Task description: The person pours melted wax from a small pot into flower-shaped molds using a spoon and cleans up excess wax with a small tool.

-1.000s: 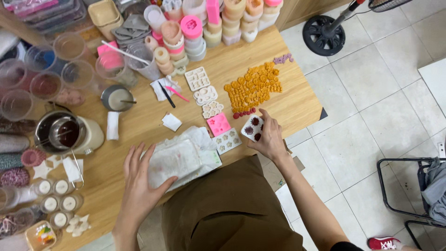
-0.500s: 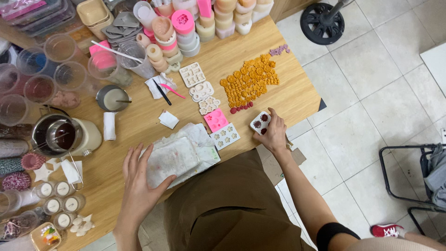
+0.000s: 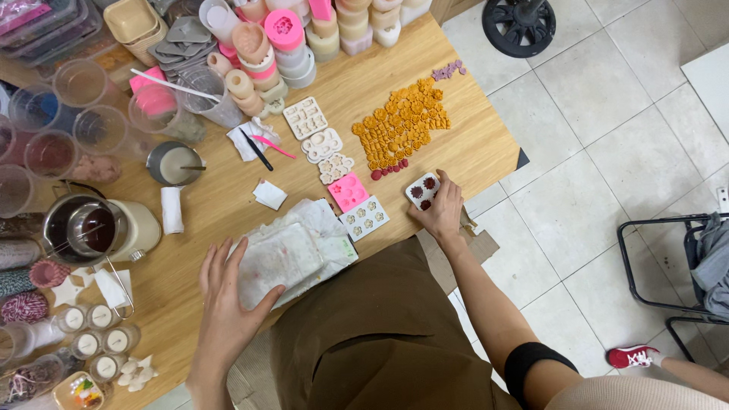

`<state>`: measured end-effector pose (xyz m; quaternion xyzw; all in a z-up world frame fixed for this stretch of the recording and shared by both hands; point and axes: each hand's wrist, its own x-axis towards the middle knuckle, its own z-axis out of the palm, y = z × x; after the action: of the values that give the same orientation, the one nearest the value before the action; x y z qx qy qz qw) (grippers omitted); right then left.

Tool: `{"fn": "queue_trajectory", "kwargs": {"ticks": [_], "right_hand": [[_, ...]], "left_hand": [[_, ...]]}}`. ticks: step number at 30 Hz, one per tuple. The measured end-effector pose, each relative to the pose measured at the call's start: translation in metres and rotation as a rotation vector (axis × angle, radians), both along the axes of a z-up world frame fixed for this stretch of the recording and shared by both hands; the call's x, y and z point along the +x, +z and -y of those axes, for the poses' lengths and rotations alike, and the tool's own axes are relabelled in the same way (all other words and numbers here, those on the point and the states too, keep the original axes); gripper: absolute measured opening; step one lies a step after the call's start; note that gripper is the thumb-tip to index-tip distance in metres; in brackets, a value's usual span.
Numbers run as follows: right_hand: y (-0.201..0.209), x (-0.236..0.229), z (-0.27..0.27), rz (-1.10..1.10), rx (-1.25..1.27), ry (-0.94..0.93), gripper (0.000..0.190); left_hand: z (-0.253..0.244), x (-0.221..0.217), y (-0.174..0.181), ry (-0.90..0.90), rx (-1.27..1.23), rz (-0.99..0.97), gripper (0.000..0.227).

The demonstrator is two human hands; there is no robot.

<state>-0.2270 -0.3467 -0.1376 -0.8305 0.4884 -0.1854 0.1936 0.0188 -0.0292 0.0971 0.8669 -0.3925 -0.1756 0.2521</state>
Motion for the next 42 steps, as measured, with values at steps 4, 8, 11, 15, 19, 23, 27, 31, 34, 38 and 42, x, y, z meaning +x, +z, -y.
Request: {"fn": "queue_trajectory", "kwargs": {"ticks": [4, 8, 11, 15, 19, 23, 27, 31, 34, 38, 42], "right_hand": [[0.002, 0.002, 0.000, 0.005, 0.014, -0.011, 0.103], [0.005, 0.003, -0.001, -0.032, 0.040, -0.020, 0.102], [0.008, 0.004, -0.001, -0.059, 0.066, -0.020, 0.099], [0.023, 0.005, -0.002, -0.002, -0.099, 0.033, 0.097], [0.045, 0.011, -0.004, 0.098, -0.197, 0.064, 0.071], [0.055, 0.029, -0.015, 0.154, 0.172, 0.147, 0.045], [0.028, 0.052, -0.039, 0.136, 0.051, 0.349, 0.056], [-0.031, 0.068, -0.047, 0.038, 0.168, 0.247, 0.078], [-0.059, 0.066, -0.042, -0.007, 0.350, 0.140, 0.080], [-0.067, 0.064, -0.014, -0.081, 0.579, 0.033, 0.072], [-0.062, 0.052, 0.012, -0.205, 0.607, 0.145, 0.050]], "left_hand": [[0.000, -0.001, 0.000, 0.002, 0.002, -0.017, 0.092], [0.001, 0.001, -0.003, 0.013, 0.040, -0.025, 0.093], [-0.001, 0.000, -0.004, 0.007, -0.008, -0.028, 0.091], [-0.004, 0.000, -0.006, 0.013, -0.063, -0.019, 0.089], [-0.011, -0.002, -0.014, 0.082, -0.092, -0.044, 0.083], [-0.016, -0.008, -0.021, 0.169, -0.138, -0.036, 0.069], [-0.017, -0.015, -0.021, 0.245, -0.226, -0.040, 0.058], [-0.019, -0.019, -0.021, 0.349, -0.284, -0.060, 0.051], [-0.020, -0.015, -0.024, 0.415, -0.350, -0.068, 0.047], [-0.024, -0.012, -0.027, 0.460, -0.340, -0.082, 0.045], [-0.026, -0.010, -0.028, 0.477, -0.379, -0.111, 0.045]]}}
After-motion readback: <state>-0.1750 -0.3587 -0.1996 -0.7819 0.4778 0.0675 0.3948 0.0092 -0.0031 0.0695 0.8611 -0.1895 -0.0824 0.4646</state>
